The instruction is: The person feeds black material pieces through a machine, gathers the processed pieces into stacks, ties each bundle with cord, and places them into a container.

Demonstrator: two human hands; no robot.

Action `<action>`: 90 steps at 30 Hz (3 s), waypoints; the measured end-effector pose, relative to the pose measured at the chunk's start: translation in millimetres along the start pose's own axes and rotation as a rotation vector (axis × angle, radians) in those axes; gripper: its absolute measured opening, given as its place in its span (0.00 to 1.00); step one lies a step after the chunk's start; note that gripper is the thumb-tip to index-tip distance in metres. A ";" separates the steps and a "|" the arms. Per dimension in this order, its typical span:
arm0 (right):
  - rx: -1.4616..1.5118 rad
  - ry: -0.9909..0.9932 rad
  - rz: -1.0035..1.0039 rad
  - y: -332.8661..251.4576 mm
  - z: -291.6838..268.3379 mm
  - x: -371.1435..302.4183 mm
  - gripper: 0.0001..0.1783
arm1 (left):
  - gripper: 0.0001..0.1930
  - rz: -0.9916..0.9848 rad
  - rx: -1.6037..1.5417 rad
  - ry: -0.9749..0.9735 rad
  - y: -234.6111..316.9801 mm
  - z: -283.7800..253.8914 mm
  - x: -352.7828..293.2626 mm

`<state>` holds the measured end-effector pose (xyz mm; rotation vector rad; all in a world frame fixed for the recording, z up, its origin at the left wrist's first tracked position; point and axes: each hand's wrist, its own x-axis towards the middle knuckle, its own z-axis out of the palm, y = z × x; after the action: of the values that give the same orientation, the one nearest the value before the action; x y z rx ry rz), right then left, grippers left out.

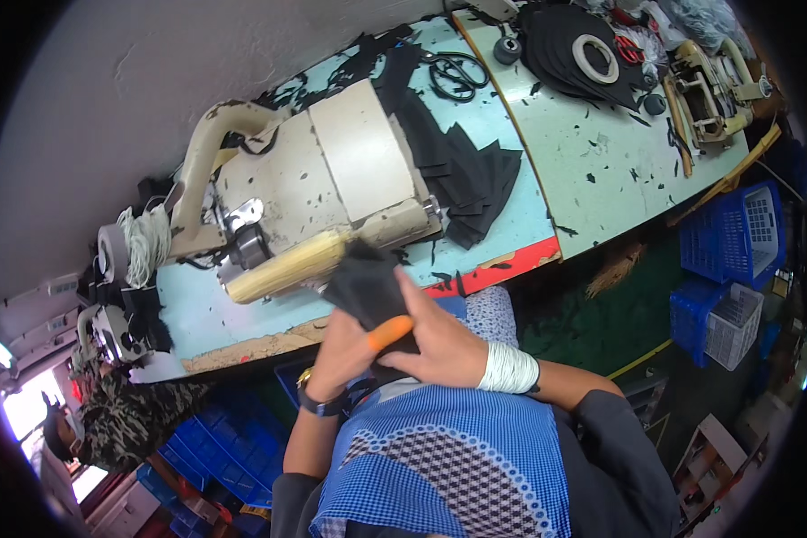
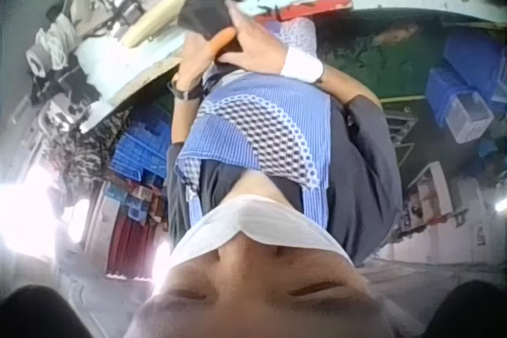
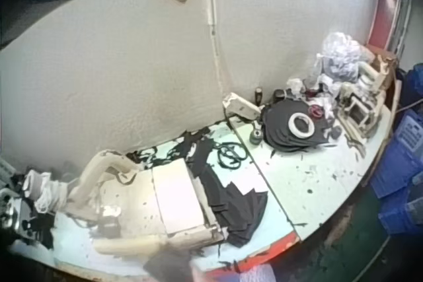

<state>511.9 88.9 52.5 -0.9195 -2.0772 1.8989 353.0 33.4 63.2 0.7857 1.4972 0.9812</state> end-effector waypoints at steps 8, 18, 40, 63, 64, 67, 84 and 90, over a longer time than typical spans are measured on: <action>-0.303 0.672 0.127 80.1 -125.2 130.0 0.23 | 0.49 0.062 -0.847 -0.031 -10.6 -30.1 5.0; -0.673 0.589 0.354 114.5 -121.2 211.5 0.20 | 0.35 -0.226 -0.830 -0.018 -33.1 -14.2 -1.1; -0.279 0.676 0.626 107.4 -114.8 156.6 0.45 | 0.33 -0.092 -0.908 0.034 -35.2 -26.0 7.2; 1.135 -0.182 0.268 5.0 -41.9 -3.5 0.40 | 0.43 -0.163 -0.659 -0.175 -5.1 5.2 -19.8; 1.178 -0.269 0.297 6.4 -41.7 -4.9 0.40 | 0.43 -0.134 -0.820 -0.240 -26.7 -3.3 -29.9; 1.385 -0.461 0.310 23.6 -33.6 3.6 0.42 | 0.55 0.061 -0.506 -0.162 -36.6 -19.9 -33.8; 0.918 -0.942 0.237 -51.8 130.0 96.4 0.46 | 0.52 0.452 -0.848 -0.065 -31.2 -179.3 -66.6; 1.330 -0.623 0.334 -56.0 253.1 122.2 0.46 | 0.32 0.565 -0.620 -0.172 -84.6 -306.7 -93.5</action>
<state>265.4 -55.5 30.3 -0.3114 -0.3311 3.1931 68.1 -133.9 36.3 0.8138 0.7452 1.6459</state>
